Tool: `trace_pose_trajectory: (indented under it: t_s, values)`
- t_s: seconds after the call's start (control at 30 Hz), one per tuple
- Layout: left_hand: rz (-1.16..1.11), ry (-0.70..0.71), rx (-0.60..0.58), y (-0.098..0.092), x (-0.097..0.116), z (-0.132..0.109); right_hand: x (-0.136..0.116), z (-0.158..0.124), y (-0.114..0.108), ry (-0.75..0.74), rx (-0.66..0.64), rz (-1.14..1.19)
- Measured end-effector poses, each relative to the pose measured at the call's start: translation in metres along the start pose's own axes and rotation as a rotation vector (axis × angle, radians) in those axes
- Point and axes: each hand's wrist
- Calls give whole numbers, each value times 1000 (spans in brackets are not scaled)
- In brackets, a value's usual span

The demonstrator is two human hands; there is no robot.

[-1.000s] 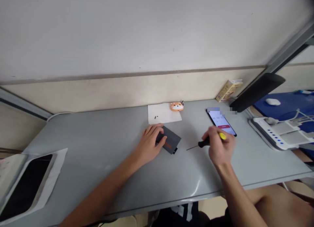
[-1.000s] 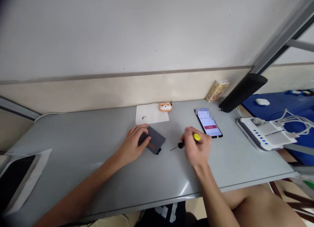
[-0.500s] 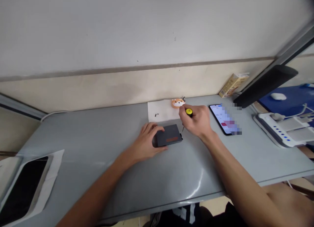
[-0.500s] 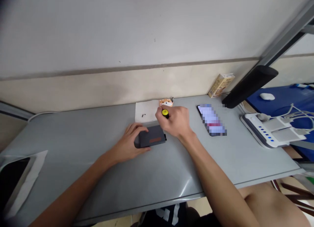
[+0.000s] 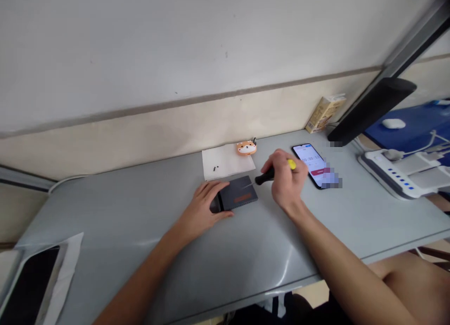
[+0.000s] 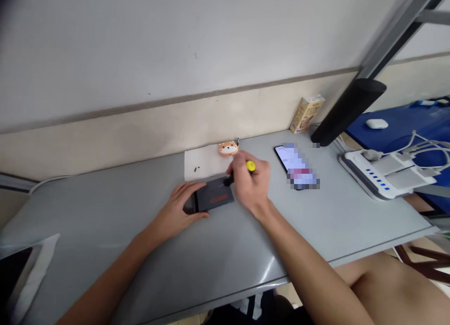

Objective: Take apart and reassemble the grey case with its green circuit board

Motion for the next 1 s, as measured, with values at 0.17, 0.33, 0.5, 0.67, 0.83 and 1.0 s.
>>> trace_pose_trajectory:
  t_s: [0.17, 0.33, 0.5, 0.67, 0.83, 1.0]
  values:
    - [-4, 23, -33, 1, -4, 0, -4, -19, 20, -24, -378, 51]
    - [-11, 6, -33, -1, -1, -3, 8, -13, 12, 49, -273, -37]
    - [-9, 7, -54, -5, 4, -3, 21, 6, -6, 133, -74, -108]
    - [25, 33, -47, -5, 2, -1, 24, 11, -10, 124, -2, -154]
    - [79, 84, -27, -4, 2, -1, 21, 2, -3, 71, -115, -90]
    - [89, 119, -11, -4, 5, -2, 23, -2, 0, 15, -209, -84]
Point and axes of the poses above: each hand's wrist, its own z-axis towards the middle knuckle, its own y-axis out of the palm, x = y × z, and after that the axes turned 15 degrees about -y, right-handed
